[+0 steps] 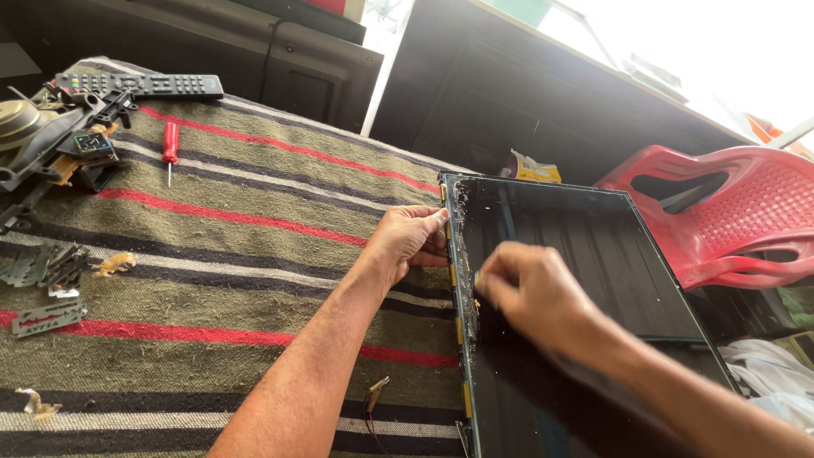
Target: The person removes old adhesive tape residue from the frame of a disassembled TV panel laid on a cloth-covered workbench. They peel strips of tape and scrape the frame edges by hand, rotating the panel to work along each side and picking at the remaining residue along the border.
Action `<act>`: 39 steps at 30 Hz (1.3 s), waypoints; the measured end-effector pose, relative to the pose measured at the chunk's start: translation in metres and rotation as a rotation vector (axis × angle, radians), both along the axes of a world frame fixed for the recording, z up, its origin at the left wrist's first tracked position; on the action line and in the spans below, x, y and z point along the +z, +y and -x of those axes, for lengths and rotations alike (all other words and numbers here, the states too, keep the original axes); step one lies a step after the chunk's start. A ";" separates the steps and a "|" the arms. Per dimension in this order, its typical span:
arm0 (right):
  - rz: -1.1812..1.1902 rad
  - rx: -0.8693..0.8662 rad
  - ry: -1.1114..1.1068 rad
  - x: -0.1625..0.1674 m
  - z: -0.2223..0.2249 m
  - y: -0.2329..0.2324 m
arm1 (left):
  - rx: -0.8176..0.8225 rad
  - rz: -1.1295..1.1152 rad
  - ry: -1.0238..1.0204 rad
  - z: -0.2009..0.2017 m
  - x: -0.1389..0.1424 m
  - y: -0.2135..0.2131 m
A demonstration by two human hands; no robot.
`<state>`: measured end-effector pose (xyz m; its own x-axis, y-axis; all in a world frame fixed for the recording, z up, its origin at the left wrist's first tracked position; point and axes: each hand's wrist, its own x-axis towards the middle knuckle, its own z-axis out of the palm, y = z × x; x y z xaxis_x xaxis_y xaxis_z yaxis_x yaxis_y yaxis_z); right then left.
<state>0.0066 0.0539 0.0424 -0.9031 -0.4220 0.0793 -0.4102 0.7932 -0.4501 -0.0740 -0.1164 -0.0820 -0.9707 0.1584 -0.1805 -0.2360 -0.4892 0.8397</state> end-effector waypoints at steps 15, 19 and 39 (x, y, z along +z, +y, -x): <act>-0.056 -0.064 -0.059 -0.002 0.004 -0.013 | 0.005 0.025 -0.026 -0.002 0.003 -0.001; -0.083 -0.058 -0.087 -0.007 -0.012 -0.005 | 0.001 0.004 -0.022 -0.002 0.003 -0.001; -0.011 -0.001 -0.051 -0.005 -0.008 -0.004 | -0.010 -0.036 -0.025 -0.002 0.002 0.000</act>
<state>0.0141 0.0496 0.0379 -0.9063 -0.4217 0.0281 -0.3859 0.7987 -0.4617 -0.0723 -0.1164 -0.0802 -0.9644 0.1747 -0.1986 -0.2615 -0.5167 0.8152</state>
